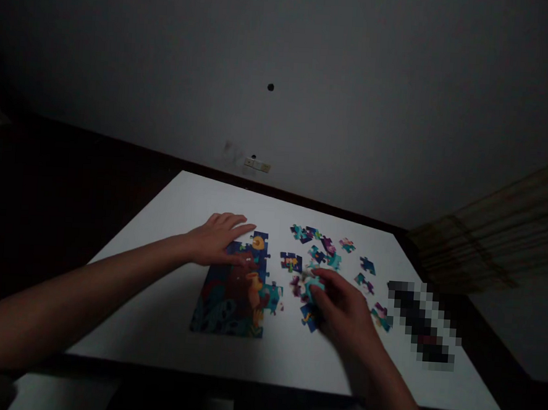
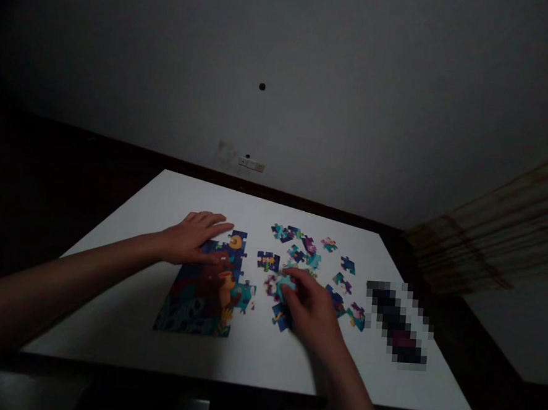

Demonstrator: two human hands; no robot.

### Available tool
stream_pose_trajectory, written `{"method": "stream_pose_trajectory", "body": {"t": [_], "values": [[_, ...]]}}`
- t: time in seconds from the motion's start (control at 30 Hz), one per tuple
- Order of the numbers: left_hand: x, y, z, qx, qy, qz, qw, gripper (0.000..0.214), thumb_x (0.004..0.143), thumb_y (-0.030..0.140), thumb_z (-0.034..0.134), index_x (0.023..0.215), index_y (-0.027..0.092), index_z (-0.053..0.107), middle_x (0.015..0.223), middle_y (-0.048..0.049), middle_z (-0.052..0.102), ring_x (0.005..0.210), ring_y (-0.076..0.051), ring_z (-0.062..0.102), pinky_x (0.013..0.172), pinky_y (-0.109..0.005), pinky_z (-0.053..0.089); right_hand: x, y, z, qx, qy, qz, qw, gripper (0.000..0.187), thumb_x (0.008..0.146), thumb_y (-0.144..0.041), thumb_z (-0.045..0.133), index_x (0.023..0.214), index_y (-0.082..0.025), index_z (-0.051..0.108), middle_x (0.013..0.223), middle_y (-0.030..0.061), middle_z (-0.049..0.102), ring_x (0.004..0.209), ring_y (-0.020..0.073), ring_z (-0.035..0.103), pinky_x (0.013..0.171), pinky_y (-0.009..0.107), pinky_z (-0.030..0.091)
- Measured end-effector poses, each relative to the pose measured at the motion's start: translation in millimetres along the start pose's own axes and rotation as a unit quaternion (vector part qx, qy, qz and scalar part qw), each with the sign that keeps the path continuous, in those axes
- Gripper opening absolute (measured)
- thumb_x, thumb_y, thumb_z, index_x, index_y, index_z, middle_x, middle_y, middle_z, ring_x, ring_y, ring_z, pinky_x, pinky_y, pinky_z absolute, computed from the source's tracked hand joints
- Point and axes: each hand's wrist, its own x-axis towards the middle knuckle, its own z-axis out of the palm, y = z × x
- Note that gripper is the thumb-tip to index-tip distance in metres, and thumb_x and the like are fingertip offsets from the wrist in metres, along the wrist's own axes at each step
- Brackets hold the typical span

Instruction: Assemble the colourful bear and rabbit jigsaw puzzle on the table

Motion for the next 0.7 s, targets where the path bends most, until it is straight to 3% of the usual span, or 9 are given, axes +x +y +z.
{"method": "stream_pose_trajectory", "body": {"t": [0.1, 0.2, 0.43, 0.5, 0.6, 0.7], "values": [[2, 0, -4.9, 0.017, -0.049, -0.013, 0.999, 0.108, 0.099, 0.097, 0.073, 0.189, 0.04, 0.055, 0.202, -0.0148, 0.042, 0.18, -0.05, 0.038, 0.146, -0.068, 0.03, -15, -16, 26, 0.007, -0.043, -0.01, 0.999, 0.035, 0.105, -0.052, 0.076, 0.13, -0.031, 0.089, 0.092, 0.0072, 0.084, 0.078, 0.0314, 0.077, 0.071, 0.044, 0.063], [-4, -5, -14.6, 0.021, -0.067, -0.029, 0.997, 0.104, 0.098, 0.092, 0.078, 0.186, 0.04, 0.06, 0.204, -0.0139, 0.039, 0.182, -0.052, 0.036, 0.147, -0.069, 0.028, -18, -24, 39, -0.036, -0.065, -0.04, 0.996, 0.035, 0.105, -0.045, 0.071, 0.127, -0.028, 0.092, 0.091, 0.0092, 0.084, 0.078, 0.0318, 0.077, 0.075, 0.046, 0.063], [-17, -15, -29.6, 0.007, -0.057, -0.074, 0.996, 0.108, 0.092, 0.086, 0.087, 0.185, 0.038, 0.061, 0.201, -0.016, 0.045, 0.183, -0.051, 0.036, 0.146, -0.072, 0.031, -13, -35, 56, -0.075, -0.055, -0.063, 0.994, 0.036, 0.104, -0.038, 0.07, 0.127, -0.025, 0.094, 0.096, 0.0108, 0.088, 0.082, 0.03, 0.079, 0.082, 0.045, 0.064], [-6, -10, -31.9, 0.005, -0.052, -0.085, 0.995, 0.105, 0.093, 0.089, 0.085, 0.183, 0.038, 0.063, 0.197, -0.0164, 0.052, 0.178, -0.051, 0.043, 0.143, -0.071, 0.037, -12, -38, 63, -0.078, -0.053, -0.056, 0.994, 0.034, 0.103, -0.036, 0.072, 0.127, -0.024, 0.094, 0.097, 0.0098, 0.089, 0.081, 0.0287, 0.08, 0.082, 0.043, 0.064], [22, 7, -31.1, -0.001, -0.008, -0.134, 0.991, 0.087, 0.11, 0.088, 0.062, 0.177, 0.032, 0.069, 0.183, -0.0189, 0.067, 0.163, -0.047, 0.061, 0.137, -0.067, 0.047, -12, -40, 72, -0.104, -0.041, -0.045, 0.993, 0.032, 0.103, -0.031, 0.074, 0.127, -0.023, 0.093, 0.098, 0.0088, 0.09, 0.085, 0.0283, 0.081, 0.086, 0.043, 0.064], [48, 30, -22.2, -0.019, 0.065, -0.162, 0.984, 0.076, 0.119, 0.075, 0.052, 0.175, 0.026, 0.07, 0.182, -0.0191, 0.068, 0.161, -0.04, 0.065, 0.138, -0.058, 0.049, -14, -41, 77, -0.134, -0.03, -0.048, 0.989, 0.031, 0.106, -0.029, 0.075, 0.129, -0.022, 0.093, 0.105, 0.0103, 0.091, 0.091, 0.029, 0.083, 0.094, 0.044, 0.066]]}}
